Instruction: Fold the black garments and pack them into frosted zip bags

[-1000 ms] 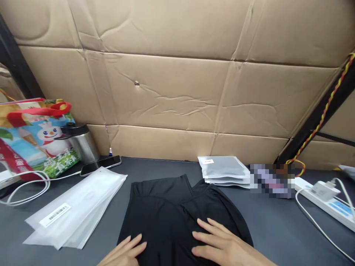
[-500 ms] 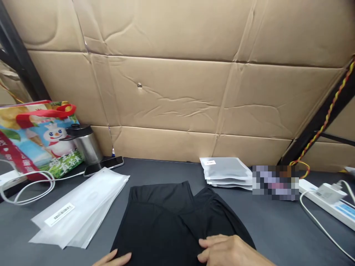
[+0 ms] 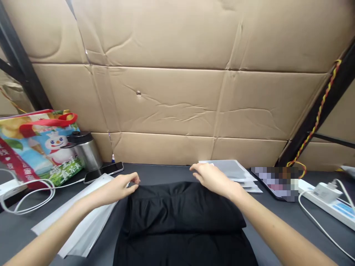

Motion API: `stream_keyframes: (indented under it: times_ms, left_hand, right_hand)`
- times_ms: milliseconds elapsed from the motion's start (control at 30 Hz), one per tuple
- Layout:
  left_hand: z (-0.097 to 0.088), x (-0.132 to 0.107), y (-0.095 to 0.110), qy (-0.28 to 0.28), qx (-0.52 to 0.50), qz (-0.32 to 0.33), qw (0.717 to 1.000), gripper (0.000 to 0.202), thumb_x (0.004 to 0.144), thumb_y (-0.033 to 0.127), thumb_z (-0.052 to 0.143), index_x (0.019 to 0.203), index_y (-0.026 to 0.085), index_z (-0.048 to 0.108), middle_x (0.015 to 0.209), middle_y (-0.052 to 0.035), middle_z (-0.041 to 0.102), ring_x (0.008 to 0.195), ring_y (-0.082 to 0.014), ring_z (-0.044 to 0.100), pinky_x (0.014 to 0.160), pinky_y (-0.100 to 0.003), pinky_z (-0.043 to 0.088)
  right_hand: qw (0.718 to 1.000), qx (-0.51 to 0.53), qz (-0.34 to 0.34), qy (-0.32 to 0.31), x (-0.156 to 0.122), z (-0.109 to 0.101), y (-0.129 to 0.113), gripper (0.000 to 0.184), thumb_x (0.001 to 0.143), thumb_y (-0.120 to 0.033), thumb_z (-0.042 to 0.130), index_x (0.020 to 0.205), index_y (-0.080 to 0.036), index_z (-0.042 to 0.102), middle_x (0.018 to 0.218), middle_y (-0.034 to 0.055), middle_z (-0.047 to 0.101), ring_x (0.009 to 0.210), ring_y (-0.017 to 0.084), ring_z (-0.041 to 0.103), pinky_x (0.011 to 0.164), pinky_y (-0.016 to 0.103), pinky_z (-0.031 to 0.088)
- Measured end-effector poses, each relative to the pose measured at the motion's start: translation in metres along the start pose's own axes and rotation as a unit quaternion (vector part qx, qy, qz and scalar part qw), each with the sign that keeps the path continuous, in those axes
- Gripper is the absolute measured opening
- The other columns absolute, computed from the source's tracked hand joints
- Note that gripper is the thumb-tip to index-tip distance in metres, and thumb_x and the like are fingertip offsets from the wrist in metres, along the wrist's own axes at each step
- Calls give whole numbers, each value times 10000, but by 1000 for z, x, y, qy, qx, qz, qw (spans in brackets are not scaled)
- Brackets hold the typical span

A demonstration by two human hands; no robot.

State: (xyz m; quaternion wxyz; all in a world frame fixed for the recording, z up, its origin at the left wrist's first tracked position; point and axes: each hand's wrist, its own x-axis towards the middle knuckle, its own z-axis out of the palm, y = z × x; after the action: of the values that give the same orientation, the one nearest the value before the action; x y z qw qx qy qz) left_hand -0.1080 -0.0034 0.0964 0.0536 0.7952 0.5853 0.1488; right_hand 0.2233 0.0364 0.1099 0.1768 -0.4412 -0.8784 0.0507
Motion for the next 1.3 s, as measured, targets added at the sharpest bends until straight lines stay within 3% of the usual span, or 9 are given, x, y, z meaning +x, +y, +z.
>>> stream_keyframes:
  times_ms: [100,167,267,400,600,767,933,1100,1300]
  left_hand:
    - [30,-7,-7,33,40,39,998,373,905,419,435,1193,235,584,1261,-63,601,1207,-270,509,1022,-419,370]
    - [42,-21,-2,29,28,73,997,402,946,402,400,1324,297,485,1381,-7,497,1315,-253,380,1097,-445,259]
    - [52,-46,12,-24,10,115,993,466,961,378,415,1417,388,319,1457,61,373,1346,-233,317,1118,-449,207]
    - [65,-70,9,-50,30,95,994,549,949,396,442,1442,408,201,1495,67,269,1357,-260,281,1095,-477,248]
    - [61,-59,11,-38,41,99,994,462,940,401,465,1390,407,360,1433,57,404,1329,-279,340,1101,-506,235]
    - [58,-22,83,-59,5,183,981,500,987,383,376,1459,300,236,1488,-1,313,1359,-239,287,1129,-471,191]
    - [88,8,140,-90,-38,330,939,473,1002,310,358,1460,279,241,1494,-13,305,1382,-224,219,1131,-451,185]
    - [116,11,143,-73,-21,339,938,476,995,302,375,1455,259,258,1498,-34,300,1381,-237,226,1125,-462,189]
    - [118,8,140,-51,-17,341,939,474,993,303,383,1451,269,266,1494,-24,310,1377,-232,240,1125,-453,200]
  right_hand:
    - [1000,17,-1,23,-21,17,-1,306,944,-226,373,1137,-199,608,1123,81,659,1011,213,621,855,330,469]
    - [999,35,-16,15,-45,27,2,334,965,-286,347,1201,-223,574,1204,66,624,1096,207,583,937,347,444]
    - [998,45,-28,-36,-80,39,12,423,960,-404,365,1349,-260,444,1410,34,448,1317,212,367,1094,403,296]
    - [992,61,-6,-107,-108,47,28,502,960,-464,322,1431,-293,293,1504,-5,271,1387,193,198,1137,416,206]
    - [988,67,2,-141,-121,33,40,758,815,-521,574,1451,-297,228,1529,11,183,1388,236,188,1129,409,232]
    - [996,-10,2,-94,-134,32,41,601,849,-201,478,1425,-274,321,1490,12,300,1348,204,307,1108,373,296]
    - [987,-131,-95,-10,-137,53,41,626,776,-71,465,1387,-190,399,1407,61,442,1282,224,420,1053,373,391]
    - [962,-221,-135,80,-137,76,55,520,742,-11,441,1237,-122,557,1230,103,613,1131,239,573,935,364,497]
    - [961,-250,-100,60,-141,68,54,544,697,28,390,1173,-123,606,1164,98,653,1035,230,633,856,365,545]
